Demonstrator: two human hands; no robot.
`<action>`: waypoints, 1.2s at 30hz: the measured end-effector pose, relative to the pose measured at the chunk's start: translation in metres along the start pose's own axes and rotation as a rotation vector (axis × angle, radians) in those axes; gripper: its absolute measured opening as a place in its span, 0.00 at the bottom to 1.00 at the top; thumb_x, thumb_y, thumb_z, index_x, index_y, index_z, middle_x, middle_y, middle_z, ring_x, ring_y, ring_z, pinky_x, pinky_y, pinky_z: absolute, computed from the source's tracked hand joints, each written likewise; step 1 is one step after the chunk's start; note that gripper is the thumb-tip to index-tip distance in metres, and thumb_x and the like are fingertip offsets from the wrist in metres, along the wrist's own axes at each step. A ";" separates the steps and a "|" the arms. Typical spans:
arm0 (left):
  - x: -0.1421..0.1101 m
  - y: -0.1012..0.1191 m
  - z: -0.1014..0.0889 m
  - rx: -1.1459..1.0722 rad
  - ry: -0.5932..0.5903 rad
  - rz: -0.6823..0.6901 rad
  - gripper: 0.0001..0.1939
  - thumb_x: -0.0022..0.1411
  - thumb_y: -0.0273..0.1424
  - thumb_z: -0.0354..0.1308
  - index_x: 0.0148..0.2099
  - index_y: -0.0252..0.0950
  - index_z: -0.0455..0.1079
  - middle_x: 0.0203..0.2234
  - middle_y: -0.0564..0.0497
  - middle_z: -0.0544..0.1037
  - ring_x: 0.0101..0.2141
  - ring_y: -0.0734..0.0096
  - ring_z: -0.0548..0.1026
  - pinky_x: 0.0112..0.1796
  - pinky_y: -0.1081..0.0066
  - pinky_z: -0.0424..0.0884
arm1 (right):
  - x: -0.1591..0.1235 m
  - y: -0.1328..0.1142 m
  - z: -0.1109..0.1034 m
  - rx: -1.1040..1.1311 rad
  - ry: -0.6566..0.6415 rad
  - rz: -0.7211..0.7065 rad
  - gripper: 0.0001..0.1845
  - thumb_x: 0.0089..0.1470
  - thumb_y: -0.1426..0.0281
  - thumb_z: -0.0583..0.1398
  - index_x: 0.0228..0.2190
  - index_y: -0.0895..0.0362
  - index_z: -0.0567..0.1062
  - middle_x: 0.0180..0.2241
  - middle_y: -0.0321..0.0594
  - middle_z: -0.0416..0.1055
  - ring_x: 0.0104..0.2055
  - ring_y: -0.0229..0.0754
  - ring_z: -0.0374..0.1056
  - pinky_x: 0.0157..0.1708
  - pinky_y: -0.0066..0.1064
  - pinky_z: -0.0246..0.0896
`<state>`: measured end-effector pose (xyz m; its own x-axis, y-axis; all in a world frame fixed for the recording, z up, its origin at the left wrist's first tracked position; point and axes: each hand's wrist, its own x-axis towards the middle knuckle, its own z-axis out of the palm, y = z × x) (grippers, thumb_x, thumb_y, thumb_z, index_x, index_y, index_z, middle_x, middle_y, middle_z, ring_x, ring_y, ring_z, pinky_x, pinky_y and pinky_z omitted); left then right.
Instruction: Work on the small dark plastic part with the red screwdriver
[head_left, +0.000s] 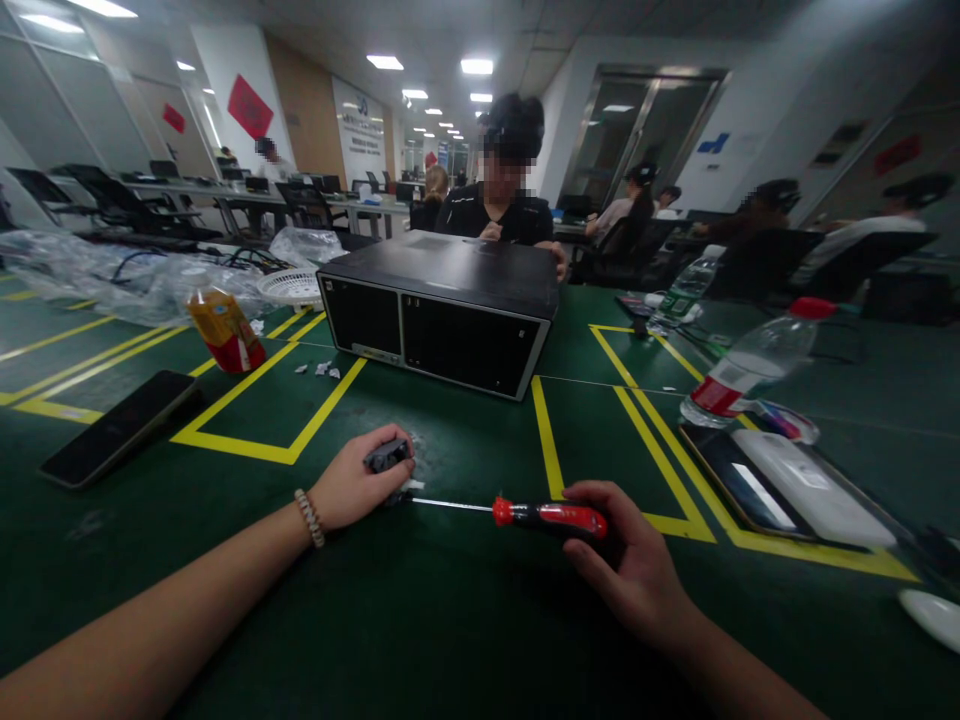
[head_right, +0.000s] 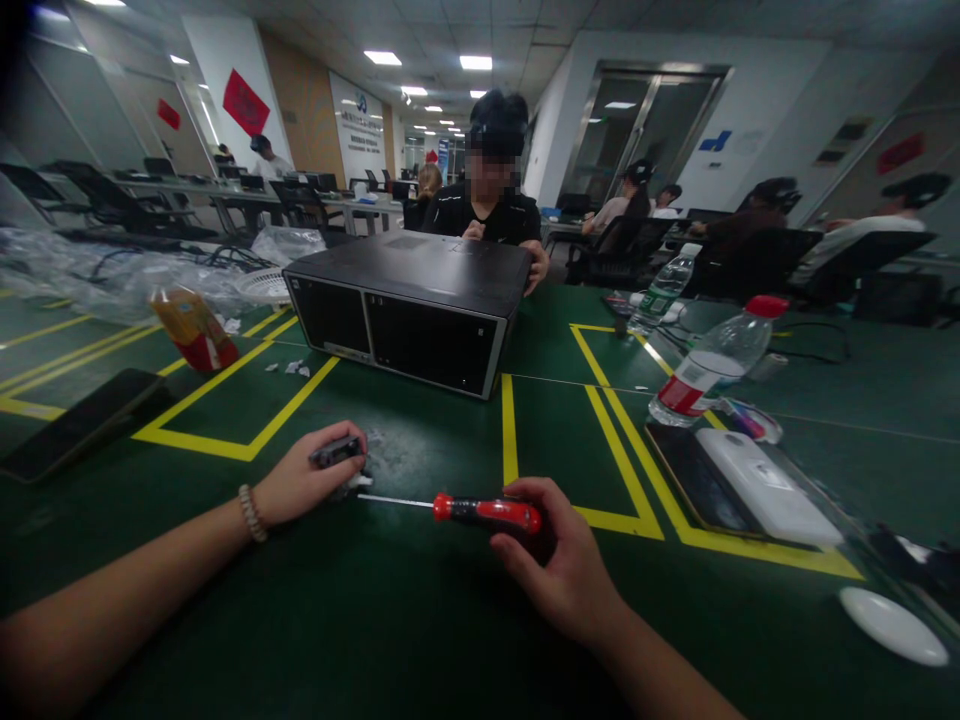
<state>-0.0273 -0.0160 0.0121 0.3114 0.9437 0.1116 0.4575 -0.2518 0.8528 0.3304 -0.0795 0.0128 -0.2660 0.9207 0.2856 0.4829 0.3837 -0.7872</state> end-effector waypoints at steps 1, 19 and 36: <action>0.000 -0.001 0.000 0.000 0.002 0.001 0.08 0.65 0.35 0.58 0.43 0.36 0.70 0.34 0.51 0.76 0.33 0.65 0.74 0.34 0.67 0.70 | -0.001 0.000 0.000 0.031 -0.010 0.023 0.21 0.60 0.60 0.65 0.52 0.50 0.68 0.42 0.44 0.74 0.38 0.50 0.75 0.35 0.38 0.73; 0.001 -0.001 0.001 0.002 0.022 0.020 0.07 0.64 0.35 0.59 0.42 0.37 0.70 0.32 0.52 0.75 0.32 0.66 0.74 0.35 0.67 0.70 | -0.003 0.001 0.007 0.359 -0.029 0.199 0.18 0.69 0.55 0.56 0.54 0.50 0.64 0.21 0.30 0.68 0.19 0.37 0.64 0.16 0.25 0.62; 0.001 0.000 -0.002 -0.048 0.008 -0.025 0.09 0.65 0.36 0.58 0.43 0.37 0.70 0.34 0.50 0.76 0.33 0.66 0.75 0.34 0.67 0.72 | -0.004 0.000 0.004 0.270 -0.106 0.121 0.19 0.67 0.65 0.60 0.57 0.50 0.63 0.31 0.38 0.74 0.26 0.41 0.71 0.23 0.31 0.70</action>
<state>-0.0284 -0.0145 0.0134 0.2936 0.9513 0.0943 0.4245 -0.2181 0.8788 0.3279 -0.0835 0.0097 -0.3127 0.9405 0.1331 0.2812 0.2254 -0.9328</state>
